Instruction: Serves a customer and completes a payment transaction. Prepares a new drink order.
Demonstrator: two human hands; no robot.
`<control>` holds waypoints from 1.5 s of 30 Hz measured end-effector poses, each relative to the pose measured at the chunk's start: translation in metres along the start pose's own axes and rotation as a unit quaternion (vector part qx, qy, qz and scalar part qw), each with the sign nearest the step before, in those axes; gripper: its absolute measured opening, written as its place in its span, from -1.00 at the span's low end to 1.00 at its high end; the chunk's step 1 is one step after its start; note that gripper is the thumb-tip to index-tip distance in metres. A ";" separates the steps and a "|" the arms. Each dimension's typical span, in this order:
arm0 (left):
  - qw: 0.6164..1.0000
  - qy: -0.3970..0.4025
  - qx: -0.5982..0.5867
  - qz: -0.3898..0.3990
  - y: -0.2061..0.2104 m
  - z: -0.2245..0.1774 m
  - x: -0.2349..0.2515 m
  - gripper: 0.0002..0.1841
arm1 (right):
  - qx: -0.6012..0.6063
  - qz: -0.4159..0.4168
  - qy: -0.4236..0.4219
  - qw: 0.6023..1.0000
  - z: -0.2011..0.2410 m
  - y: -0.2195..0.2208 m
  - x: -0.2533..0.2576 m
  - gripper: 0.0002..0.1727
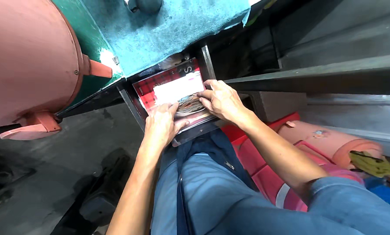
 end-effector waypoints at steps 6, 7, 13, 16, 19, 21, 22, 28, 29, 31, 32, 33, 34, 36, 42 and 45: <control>0.999 0.019 -0.010 -0.032 0.003 0.000 0.002 -0.36 | 0.018 -0.023 -0.029 0.999 0.005 0.000 -0.004 -0.69; 1.000 0.013 -0.002 -0.028 0.004 0.000 0.002 -0.36 | 0.015 -0.015 -0.029 0.999 0.005 0.000 -0.005 -0.68; 1.000 0.011 -0.018 -0.019 0.008 0.002 0.001 -0.33 | -0.012 0.002 -0.004 1.000 0.004 0.002 -0.007 -0.63; 0.999 0.007 -0.024 -0.022 0.009 0.003 0.002 -0.33 | -0.011 0.017 -0.007 1.000 0.006 0.001 -0.007 -0.62; 0.999 0.017 -0.013 -0.033 0.010 0.001 0.002 -0.41 | -0.021 0.046 0.014 0.999 0.005 0.002 -0.006 -0.62; 0.998 0.037 -0.008 -0.054 0.009 -0.004 0.002 -0.41 | -0.019 0.066 0.023 0.997 0.006 0.000 -0.004 -0.64; 0.996 0.054 -0.011 -0.068 0.009 -0.005 0.001 -0.42 | -0.012 0.072 0.021 0.997 0.006 -0.002 -0.002 -0.65; 0.989 0.088 -0.045 -0.108 0.014 -0.004 0.002 -0.76 | 0.065 0.100 -0.004 0.993 0.001 -0.014 -0.010 -0.55; 0.987 0.085 -0.069 -0.116 0.014 -0.002 0.003 -0.79 | 0.085 0.094 -0.001 0.992 -0.002 -0.015 -0.012 -0.55; 0.980 0.069 -0.132 -0.132 0.016 0.001 0.011 -0.83 | 0.124 0.053 0.009 0.991 -0.008 -0.015 -0.017 -0.57; 0.976 0.052 -0.162 -0.134 0.016 0.004 0.016 -0.84 | 0.143 0.030 0.021 0.989 -0.011 -0.013 -0.018 -0.59; 0.972 0.034 -0.189 -0.132 0.015 0.006 0.021 -0.84 | 0.155 0.004 0.035 0.987 -0.014 -0.011 -0.018 -0.63; 0.969 0.016 -0.212 -0.126 0.013 0.009 0.026 -0.81 | 0.156 -0.022 0.051 0.986 -0.016 -0.009 -0.018 -0.68; 0.966 -0.015 -0.239 -0.101 0.009 0.015 0.036 -0.71 | 0.136 -0.057 0.086 0.985 -0.017 -0.006 -0.014 -0.72; 0.973 -0.024 -0.228 0.003 -0.006 0.032 0.051 -0.71 | 0.164 -0.133 0.149 0.966 -0.027 -0.002 -0.005 -0.82; 0.985 -0.035 -0.167 0.008 -0.019 0.026 0.053 -0.69 | 0.220 -0.149 0.167 0.950 -0.031 0.002 -0.004 -0.87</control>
Point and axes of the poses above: each hand's wrist, its own x-axis towards the middle knuckle, its own y-axis out of the palm, z = x × y, the point moved 4 cm from there along x, towards the middle knuckle, and after that the axes turned 12 degrees about -y, right-handed, at the moved point
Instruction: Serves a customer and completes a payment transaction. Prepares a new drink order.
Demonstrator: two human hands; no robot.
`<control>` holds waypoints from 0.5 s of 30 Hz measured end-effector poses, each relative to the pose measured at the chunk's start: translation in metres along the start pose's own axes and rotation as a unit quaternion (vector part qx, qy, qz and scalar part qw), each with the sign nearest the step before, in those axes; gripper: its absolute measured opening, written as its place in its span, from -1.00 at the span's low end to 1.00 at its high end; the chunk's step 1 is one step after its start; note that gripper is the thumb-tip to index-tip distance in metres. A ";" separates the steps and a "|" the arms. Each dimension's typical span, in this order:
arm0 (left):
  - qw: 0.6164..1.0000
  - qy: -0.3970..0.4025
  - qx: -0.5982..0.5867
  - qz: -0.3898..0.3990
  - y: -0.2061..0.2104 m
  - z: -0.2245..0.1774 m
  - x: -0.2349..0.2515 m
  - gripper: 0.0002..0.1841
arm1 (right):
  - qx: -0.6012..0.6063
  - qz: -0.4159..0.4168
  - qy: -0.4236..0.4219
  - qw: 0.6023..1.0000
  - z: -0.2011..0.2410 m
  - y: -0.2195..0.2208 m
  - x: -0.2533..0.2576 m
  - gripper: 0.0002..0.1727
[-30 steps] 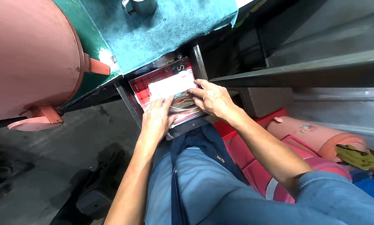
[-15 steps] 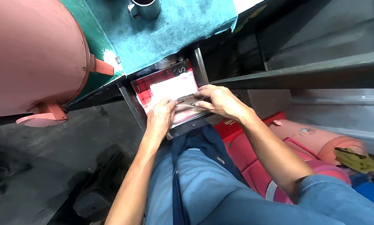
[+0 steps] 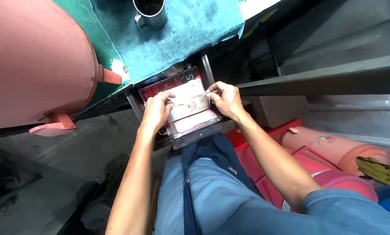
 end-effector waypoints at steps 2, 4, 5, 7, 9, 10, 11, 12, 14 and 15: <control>0.999 0.033 0.034 -0.025 -0.001 -0.022 0.001 -0.62 | 0.026 0.002 0.004 1.000 -0.004 0.002 0.000 -0.87; 0.995 0.083 0.028 -0.045 0.013 -0.057 0.000 -0.61 | 0.034 0.008 -0.005 0.999 -0.005 0.001 -0.006 -0.87; 0.993 0.106 0.012 -0.053 0.025 -0.075 0.000 -0.65 | 0.030 0.012 -0.017 0.999 -0.004 -0.002 -0.010 -0.87; 0.991 0.122 0.001 -0.062 0.050 -0.104 0.000 -0.78 | 0.014 0.007 -0.037 0.999 -0.009 -0.005 -0.014 -0.83; 0.990 0.124 0.009 -0.069 0.066 -0.116 0.000 -0.80 | 0.011 -0.005 -0.053 0.999 -0.012 -0.006 -0.018 -0.73; 0.991 0.119 0.025 -0.062 0.067 -0.117 0.000 -0.79 | 0.018 -0.008 -0.068 0.997 -0.007 -0.005 -0.017 -0.70; 0.991 0.115 0.046 -0.054 0.062 -0.116 -0.001 -0.78 | 0.029 -0.012 -0.088 0.996 0.001 -0.004 -0.017 -0.68; 0.990 0.112 0.067 -0.044 0.055 -0.114 -0.005 -0.78 | 0.041 -0.012 -0.105 0.994 0.006 -0.005 -0.019 -0.67; 0.990 0.107 0.090 -0.015 0.038 -0.108 -0.016 -0.73 | 0.067 0.009 -0.130 0.989 0.008 -0.004 -0.020 -0.64; 0.990 0.111 0.081 -0.020 0.030 -0.101 -0.023 -0.72 | 0.074 0.017 -0.136 0.988 0.006 -0.003 -0.018 -0.62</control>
Point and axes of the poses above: each hand's wrist, its own x-axis towards the middle knuckle, its own y-axis out of the palm, z = x × y, the point moved 4 cm from there along x, towards the middle knuckle, and after that the axes turned 12 degrees about -y, right-handed, at the moved point
